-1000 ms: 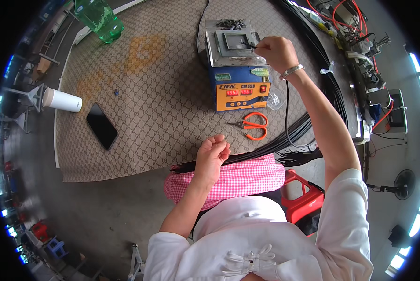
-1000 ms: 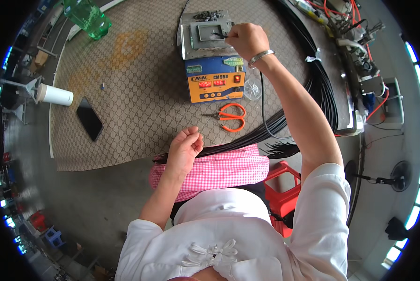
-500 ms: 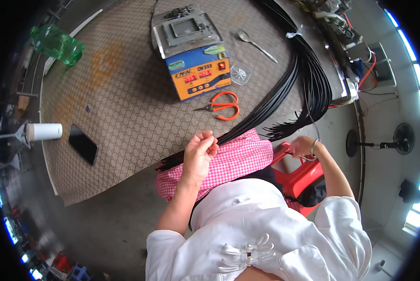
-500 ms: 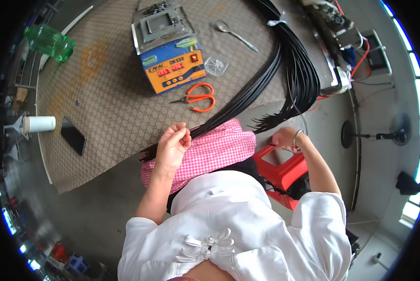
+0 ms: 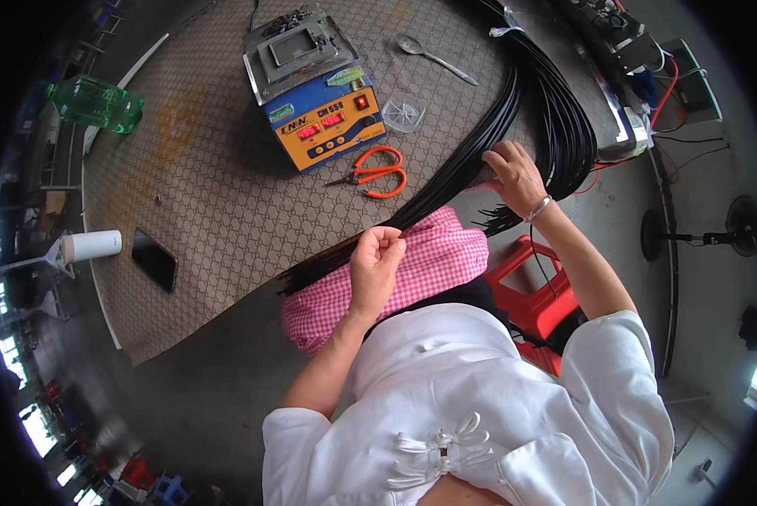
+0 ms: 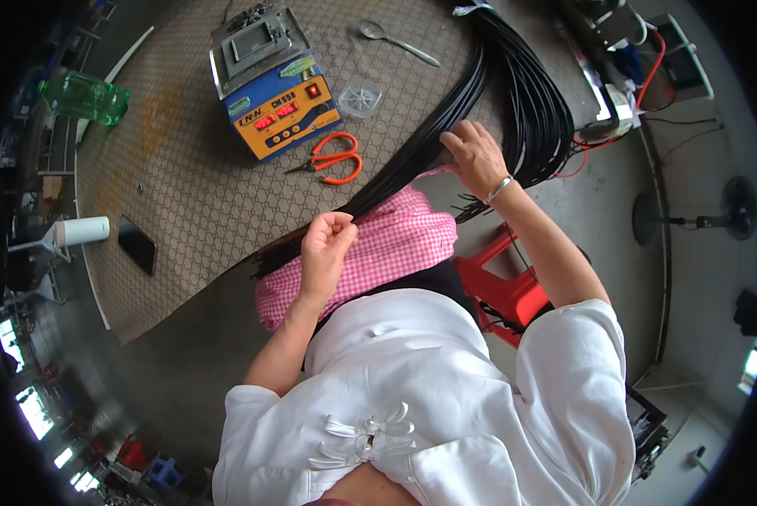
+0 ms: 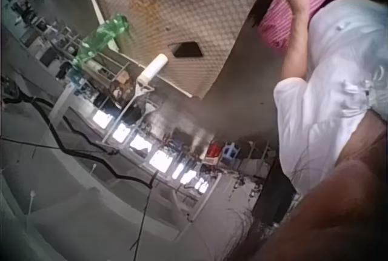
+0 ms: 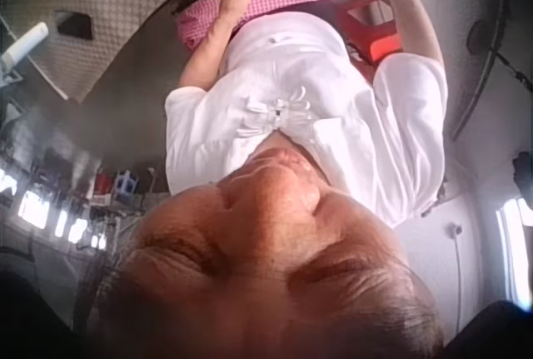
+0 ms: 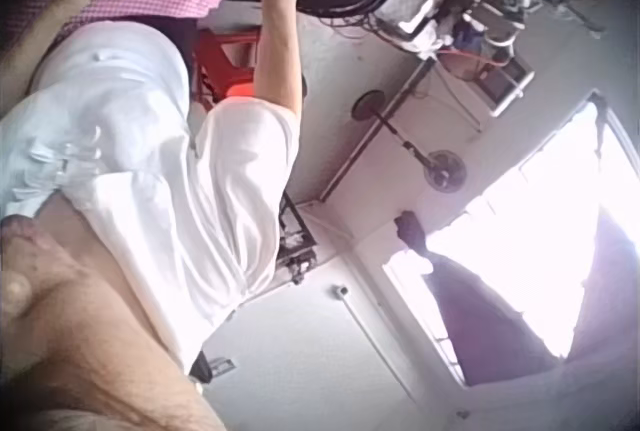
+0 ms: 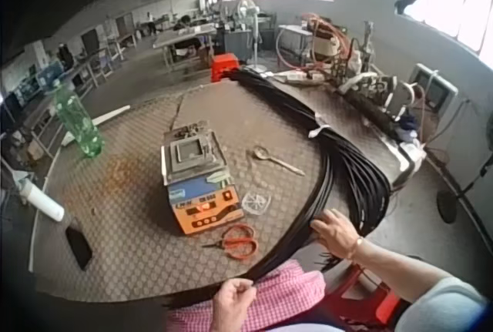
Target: Manually strip and prepare electrical wires using a specialized stripping machine at a workbench.
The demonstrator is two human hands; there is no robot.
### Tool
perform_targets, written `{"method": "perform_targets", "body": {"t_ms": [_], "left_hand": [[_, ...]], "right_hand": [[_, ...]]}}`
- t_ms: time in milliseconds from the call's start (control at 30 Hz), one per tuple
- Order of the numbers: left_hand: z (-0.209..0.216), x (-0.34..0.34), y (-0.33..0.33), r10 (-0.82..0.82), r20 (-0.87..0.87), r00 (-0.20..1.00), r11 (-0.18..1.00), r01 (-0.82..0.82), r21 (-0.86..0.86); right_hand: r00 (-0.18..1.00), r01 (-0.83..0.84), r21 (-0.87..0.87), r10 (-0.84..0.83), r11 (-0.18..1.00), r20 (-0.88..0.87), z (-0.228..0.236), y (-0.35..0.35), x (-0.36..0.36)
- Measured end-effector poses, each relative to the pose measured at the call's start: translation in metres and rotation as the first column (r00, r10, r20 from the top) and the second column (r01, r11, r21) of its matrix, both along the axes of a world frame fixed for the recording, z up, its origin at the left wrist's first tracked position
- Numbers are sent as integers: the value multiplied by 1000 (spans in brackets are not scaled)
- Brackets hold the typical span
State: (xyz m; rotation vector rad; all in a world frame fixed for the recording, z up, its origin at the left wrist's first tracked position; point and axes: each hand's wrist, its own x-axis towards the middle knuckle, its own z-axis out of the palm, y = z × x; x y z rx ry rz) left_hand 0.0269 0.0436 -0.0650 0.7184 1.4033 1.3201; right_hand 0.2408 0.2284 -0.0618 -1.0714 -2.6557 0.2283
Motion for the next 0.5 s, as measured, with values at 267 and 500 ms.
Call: {"method": "perform_targets", "body": {"t_ms": [267, 500], "left_hand": [[13, 19, 7, 96, -907, 410, 933, 281, 226], [39, -44, -50, -303, -535, 789, 948, 307, -85]], "right_hand": [[917, -333, -282, 379, 900, 124, 26, -21, -24], [813, -578, -429, 443, 694, -378, 114, -24, -26]]}}
